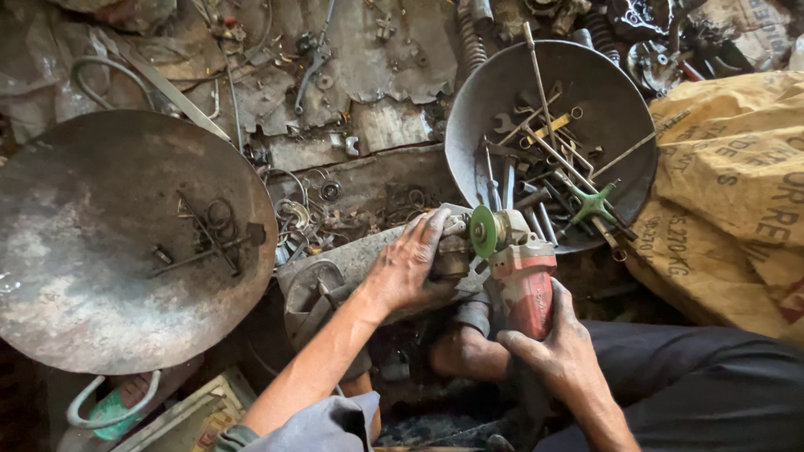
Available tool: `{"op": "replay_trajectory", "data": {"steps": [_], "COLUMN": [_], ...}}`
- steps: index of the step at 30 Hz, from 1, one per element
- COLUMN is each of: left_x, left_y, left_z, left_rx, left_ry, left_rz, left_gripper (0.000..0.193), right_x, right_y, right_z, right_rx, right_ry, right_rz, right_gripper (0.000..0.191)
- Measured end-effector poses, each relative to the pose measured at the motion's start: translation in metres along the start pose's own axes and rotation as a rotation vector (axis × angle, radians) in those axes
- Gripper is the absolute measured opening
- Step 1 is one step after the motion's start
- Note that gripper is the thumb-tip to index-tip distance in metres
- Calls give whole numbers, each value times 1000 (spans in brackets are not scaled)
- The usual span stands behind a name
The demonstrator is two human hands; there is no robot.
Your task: The person sits on the floor holding a small metal automotive component and works a punch or rod against it. They then pick up an angle grinder and grind the component, producing sparks, repositioning it repeatedly, and finally set the grinder aside and continue working on the part with the rod.
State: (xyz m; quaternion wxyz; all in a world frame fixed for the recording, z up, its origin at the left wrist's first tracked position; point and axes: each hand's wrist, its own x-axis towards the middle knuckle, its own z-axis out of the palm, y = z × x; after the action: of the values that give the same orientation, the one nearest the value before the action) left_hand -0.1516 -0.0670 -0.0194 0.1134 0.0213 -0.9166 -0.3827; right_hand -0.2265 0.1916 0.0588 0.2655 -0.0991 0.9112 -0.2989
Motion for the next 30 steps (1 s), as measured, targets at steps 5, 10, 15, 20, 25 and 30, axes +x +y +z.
{"op": "replay_trajectory", "data": {"steps": [5,10,15,20,25,30], "left_x": [-2,-2,-1,-2,-3,-1], "left_y": [5,3,-3,-7,-9,-8], "left_z": [-2,0,2,8,8,4], "left_rx": [-26,-27,15,25,47,55], "left_ry": [-16,16,-7,15,41,20], "left_rz": [-81,-41,-23,-8,8,-14], "left_gripper": [110,113,117,116,113,118], "right_x": [0,-2,-3,-3,-1,-6], "right_y": [3,3,3,6,9,10], "right_z": [1,2,2,2,5,5], "right_rx": [-20,-47,-14,-12,-38,34], "right_ry": [-1,-3,10,2,22,52], "right_rz": [6,32,-52,-50,-83,-22], "right_gripper": [110,112,110,107,109,108]}}
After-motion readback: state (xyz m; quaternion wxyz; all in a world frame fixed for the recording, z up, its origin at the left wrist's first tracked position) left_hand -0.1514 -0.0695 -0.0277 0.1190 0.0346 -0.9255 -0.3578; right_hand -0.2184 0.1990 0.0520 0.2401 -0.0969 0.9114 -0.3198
